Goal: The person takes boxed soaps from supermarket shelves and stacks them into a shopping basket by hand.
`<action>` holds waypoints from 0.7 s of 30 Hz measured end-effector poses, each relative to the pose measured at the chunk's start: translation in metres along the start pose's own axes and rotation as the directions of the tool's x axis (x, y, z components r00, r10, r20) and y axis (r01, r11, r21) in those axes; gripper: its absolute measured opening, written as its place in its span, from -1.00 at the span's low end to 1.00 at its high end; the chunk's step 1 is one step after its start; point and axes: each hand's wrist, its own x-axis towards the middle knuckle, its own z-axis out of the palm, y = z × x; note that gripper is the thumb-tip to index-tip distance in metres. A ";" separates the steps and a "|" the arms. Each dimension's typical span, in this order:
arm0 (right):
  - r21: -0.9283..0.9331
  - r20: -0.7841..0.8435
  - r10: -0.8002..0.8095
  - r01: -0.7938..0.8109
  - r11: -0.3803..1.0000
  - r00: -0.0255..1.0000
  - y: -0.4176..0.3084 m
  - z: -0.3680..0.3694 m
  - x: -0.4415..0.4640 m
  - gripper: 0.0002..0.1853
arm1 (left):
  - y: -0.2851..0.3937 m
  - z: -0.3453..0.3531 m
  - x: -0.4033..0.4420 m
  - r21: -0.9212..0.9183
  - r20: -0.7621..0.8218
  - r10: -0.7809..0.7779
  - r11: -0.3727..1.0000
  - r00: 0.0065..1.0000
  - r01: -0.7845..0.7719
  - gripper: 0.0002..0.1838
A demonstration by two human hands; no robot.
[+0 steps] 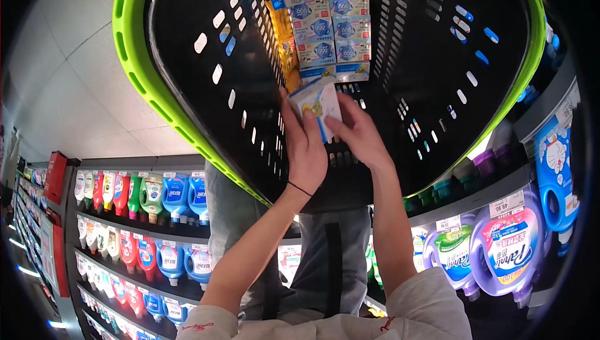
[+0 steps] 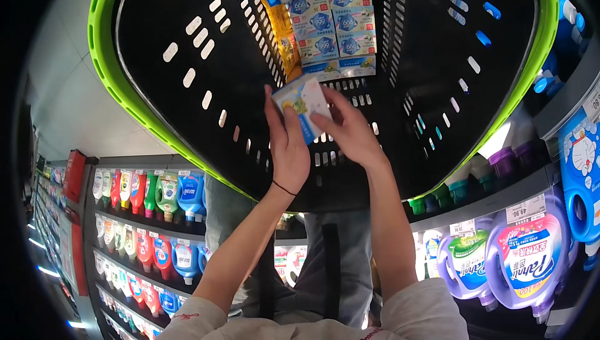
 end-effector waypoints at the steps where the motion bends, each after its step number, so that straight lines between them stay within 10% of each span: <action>1: 0.043 -0.070 -0.037 0.040 0.998 0.997 0.002 0.001 0.003 -0.44 | 0.001 0.000 0.002 0.061 -0.006 0.021 0.998 1.000 -0.021 -0.43; 10: -0.193 -0.330 -0.494 0.455 0.869 0.804 -0.006 -0.063 0.208 -0.40 | -0.003 0.003 0.000 0.022 0.095 -0.048 0.999 0.994 0.046 -0.36; 15: -0.685 -0.405 -0.712 0.325 0.652 0.574 -0.038 -0.028 0.252 -0.71 | -0.002 -0.001 0.000 -0.009 0.136 -0.056 0.998 0.989 0.058 -0.39; 20: -0.822 -0.329 -0.765 0.230 0.521 0.554 -0.034 -0.041 0.253 -0.80 | 0.001 -0.006 0.002 -0.015 0.159 -0.072 0.997 0.985 0.075 -0.38; 21: -0.689 -0.374 -0.620 0.241 0.684 0.689 -0.040 -0.041 0.245 -0.79 | 0.005 -0.008 0.003 -0.046 0.152 -0.092 0.994 0.984 0.100 -0.38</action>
